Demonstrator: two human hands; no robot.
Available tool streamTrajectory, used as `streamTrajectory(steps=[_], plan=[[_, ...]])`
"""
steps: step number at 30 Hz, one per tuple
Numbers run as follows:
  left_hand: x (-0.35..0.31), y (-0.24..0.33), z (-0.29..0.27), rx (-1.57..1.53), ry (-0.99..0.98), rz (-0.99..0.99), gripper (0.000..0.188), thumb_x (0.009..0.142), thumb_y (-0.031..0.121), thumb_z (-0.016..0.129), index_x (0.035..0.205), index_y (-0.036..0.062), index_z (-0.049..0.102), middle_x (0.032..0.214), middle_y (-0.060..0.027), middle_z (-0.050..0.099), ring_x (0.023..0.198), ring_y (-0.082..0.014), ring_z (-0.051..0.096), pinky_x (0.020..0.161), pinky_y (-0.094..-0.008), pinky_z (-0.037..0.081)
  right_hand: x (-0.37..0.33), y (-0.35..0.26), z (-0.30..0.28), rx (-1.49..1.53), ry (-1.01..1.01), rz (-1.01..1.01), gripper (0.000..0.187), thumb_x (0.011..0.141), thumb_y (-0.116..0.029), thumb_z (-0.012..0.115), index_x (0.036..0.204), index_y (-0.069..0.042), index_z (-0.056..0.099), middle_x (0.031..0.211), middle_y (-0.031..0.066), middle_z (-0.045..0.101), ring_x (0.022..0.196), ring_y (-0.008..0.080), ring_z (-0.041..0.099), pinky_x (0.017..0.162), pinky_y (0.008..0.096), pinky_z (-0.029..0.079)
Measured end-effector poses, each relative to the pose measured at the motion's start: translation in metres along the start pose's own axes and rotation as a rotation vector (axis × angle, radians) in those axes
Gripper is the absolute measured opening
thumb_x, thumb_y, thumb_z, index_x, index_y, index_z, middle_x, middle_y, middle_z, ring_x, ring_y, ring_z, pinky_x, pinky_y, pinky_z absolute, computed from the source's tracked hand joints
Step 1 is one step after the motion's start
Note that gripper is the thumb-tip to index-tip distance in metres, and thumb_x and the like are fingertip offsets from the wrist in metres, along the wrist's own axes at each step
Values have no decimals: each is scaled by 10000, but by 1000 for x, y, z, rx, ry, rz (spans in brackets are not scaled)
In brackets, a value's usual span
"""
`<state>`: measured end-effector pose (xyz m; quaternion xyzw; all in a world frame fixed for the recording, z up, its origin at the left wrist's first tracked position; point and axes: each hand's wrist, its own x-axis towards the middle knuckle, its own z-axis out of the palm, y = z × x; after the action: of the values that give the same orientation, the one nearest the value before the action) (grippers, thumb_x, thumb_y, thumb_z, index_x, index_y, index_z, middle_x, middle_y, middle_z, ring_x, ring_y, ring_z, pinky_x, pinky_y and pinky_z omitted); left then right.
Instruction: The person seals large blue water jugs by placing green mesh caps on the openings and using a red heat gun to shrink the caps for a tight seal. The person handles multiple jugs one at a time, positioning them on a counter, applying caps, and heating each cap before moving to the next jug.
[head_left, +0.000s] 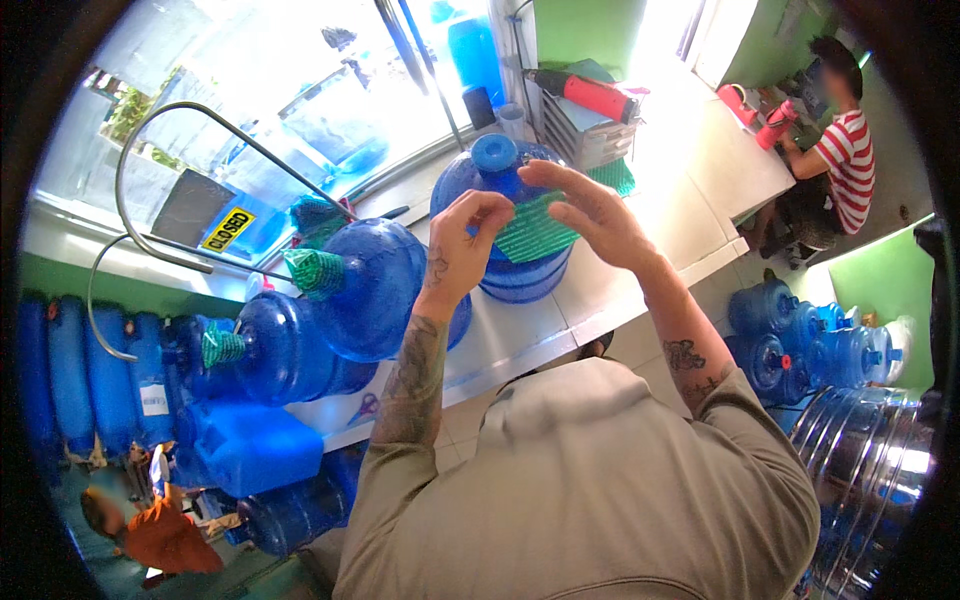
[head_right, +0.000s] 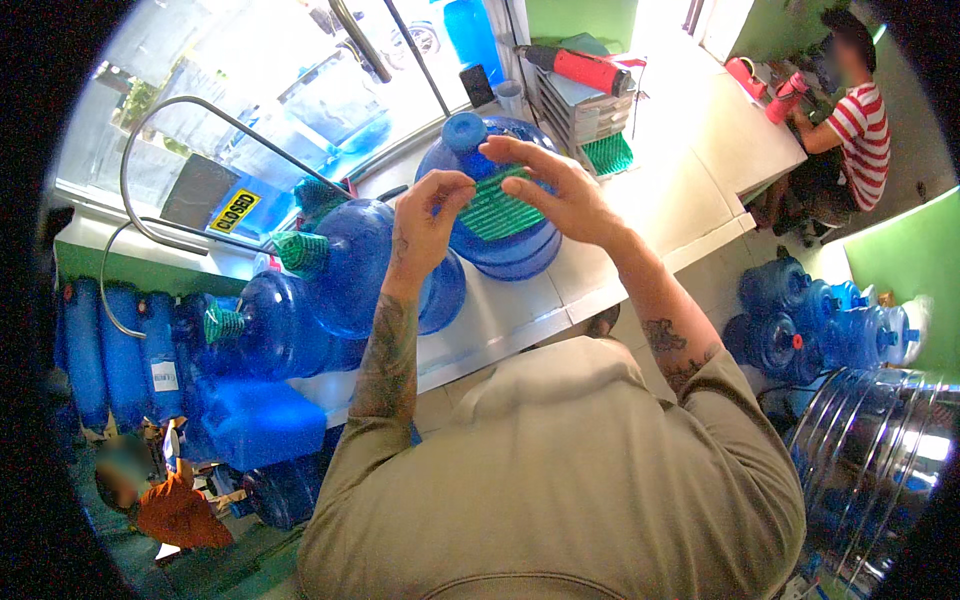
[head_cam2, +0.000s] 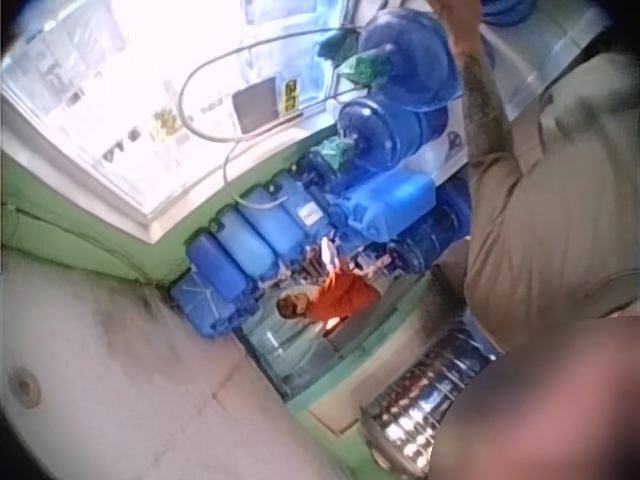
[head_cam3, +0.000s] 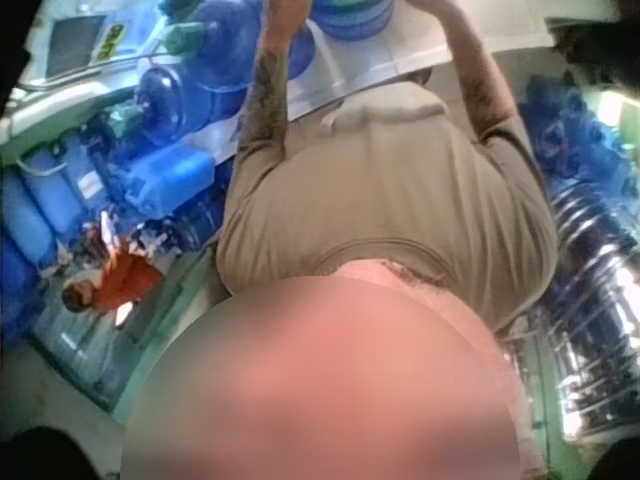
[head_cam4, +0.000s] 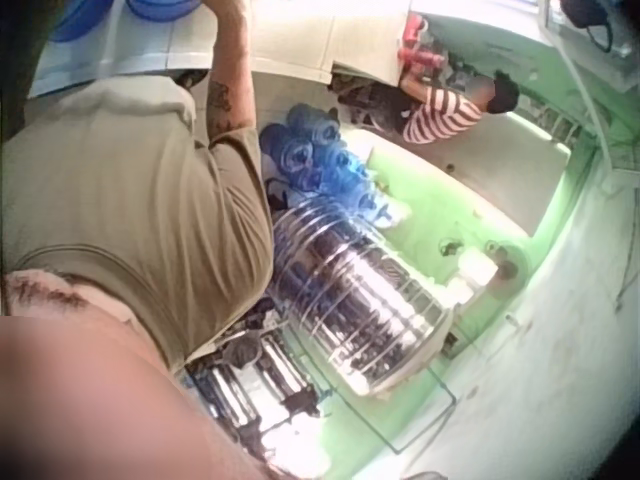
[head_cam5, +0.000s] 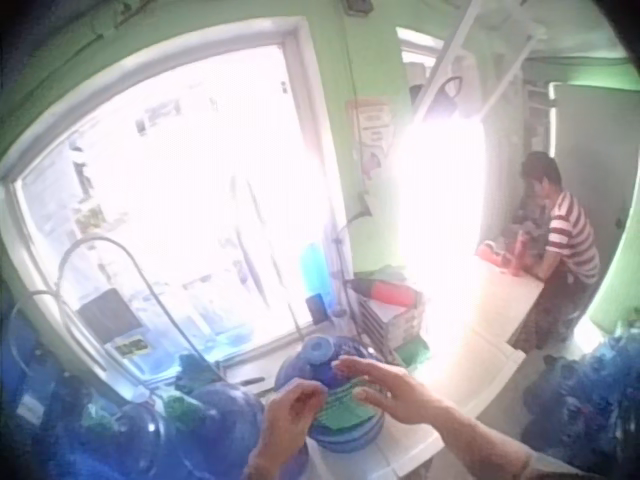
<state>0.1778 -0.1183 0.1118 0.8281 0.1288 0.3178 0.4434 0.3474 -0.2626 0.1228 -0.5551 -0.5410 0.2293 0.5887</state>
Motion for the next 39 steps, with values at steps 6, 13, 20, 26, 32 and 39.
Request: streamTrajectory(steps=[6, 13, 20, 26, 32, 39], plan=[[15, -2, 2, 20, 13, 2, 73, 949, 59, 631, 988, -3, 638, 872, -100, 675, 813, -171, 654, 775, -304, 518, 13, 15, -4, -123, -184, 75, 321, 976, -187, 645, 1287, -106, 641, 1204, 15, 683, 1116, 120, 616, 893, 288, 488], [21, -20, -4, -105, -3, -28, 107, 955, 98, 647, 1004, 2, 638, 881, -47, 647, 838, -121, 613, 784, -265, 492, 28, 37, 5, 113, -168, 111, 352, 949, -148, 684, 1290, -81, 628, 1099, 1, 637, 1041, 83, 580, 903, 266, 481], [25, -36, -5, -543, -76, -233, 106, 980, 126, 633, 1014, 26, 643, 946, 22, 624, 891, -52, 567, 794, -215, 459, 34, 43, 7, 321, -200, 88, 395, 950, -96, 656, 1329, -40, 562, 1136, 37, 623, 1066, 101, 562, 938, 274, 476], [28, -45, -4, -909, -20, -287, 93, 977, 126, 627, 1006, 39, 640, 960, 7, 636, 876, -62, 587, 787, -220, 477, 46, 44, 1, 451, -145, 258, 497, 945, -240, 689, 1367, -39, 517, 1015, 18, 656, 934, 93, 619, 893, 234, 479], [33, -52, -4, -903, 23, -290, 137, 979, 118, 584, 1047, 12, 637, 1012, -64, 660, 924, -107, 621, 846, -255, 507, 51, 45, -10, 421, -185, 318, 491, 956, -267, 687, 1377, -72, 527, 1068, 35, 672, 1026, 95, 611, 923, 254, 478], [23, -59, 4, -789, 155, -275, 320, 974, 92, 541, 1261, -26, 615, 1189, -93, 618, 1063, -167, 604, 925, -264, 485, 54, 71, -6, 560, -92, 213, 410, 941, -133, 671, 1324, -19, 582, 1223, 58, 650, 1121, 136, 602, 1030, 276, 457]])
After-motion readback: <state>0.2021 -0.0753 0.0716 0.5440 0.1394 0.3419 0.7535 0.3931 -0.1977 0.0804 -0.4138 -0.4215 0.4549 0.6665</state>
